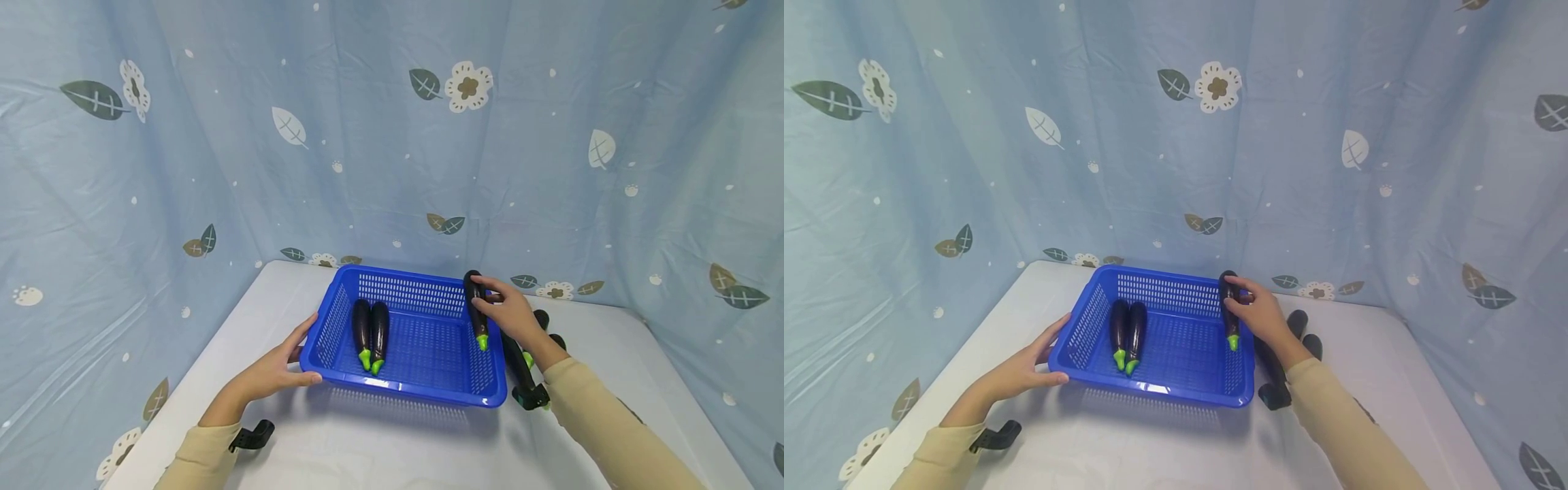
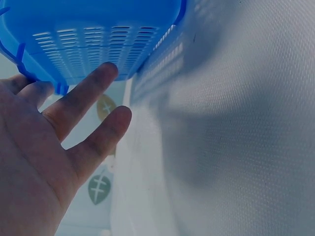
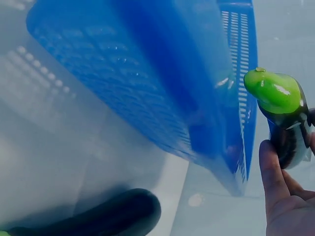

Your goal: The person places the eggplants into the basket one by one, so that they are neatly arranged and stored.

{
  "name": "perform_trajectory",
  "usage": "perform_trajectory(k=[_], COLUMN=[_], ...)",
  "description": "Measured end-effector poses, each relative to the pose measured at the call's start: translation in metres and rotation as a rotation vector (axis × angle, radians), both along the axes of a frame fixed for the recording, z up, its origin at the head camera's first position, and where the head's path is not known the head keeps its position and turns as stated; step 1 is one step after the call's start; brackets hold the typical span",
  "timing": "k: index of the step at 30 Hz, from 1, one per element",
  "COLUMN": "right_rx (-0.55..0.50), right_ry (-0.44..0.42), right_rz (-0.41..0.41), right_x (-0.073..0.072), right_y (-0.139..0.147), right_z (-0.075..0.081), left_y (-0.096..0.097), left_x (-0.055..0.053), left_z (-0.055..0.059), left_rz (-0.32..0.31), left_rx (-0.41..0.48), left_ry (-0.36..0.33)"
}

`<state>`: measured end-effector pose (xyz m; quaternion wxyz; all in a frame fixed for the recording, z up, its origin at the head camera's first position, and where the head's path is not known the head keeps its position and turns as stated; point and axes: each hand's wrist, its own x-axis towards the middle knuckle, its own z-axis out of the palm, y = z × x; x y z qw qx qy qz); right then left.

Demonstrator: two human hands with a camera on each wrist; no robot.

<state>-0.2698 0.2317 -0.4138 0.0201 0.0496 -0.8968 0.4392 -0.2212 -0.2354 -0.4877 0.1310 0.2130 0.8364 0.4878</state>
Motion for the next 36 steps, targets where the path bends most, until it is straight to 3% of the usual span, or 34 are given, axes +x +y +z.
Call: perform_trajectory(k=[22,36], right_rx=[-0.045,-0.070], right_ry=[0.045,0.005], right_rz=[0.073,0.111], right_x=[-0.009,-0.014], right_y=[-0.022,-0.038], right_z=[0.002,0.000], left_y=[-0.001,0.000], left_x=[0.001,0.000], left_z=[0.001,0.000], left_rz=[-0.002,-0.007], left_rx=[-0.015,-0.008], left_ry=[0.019,0.023])
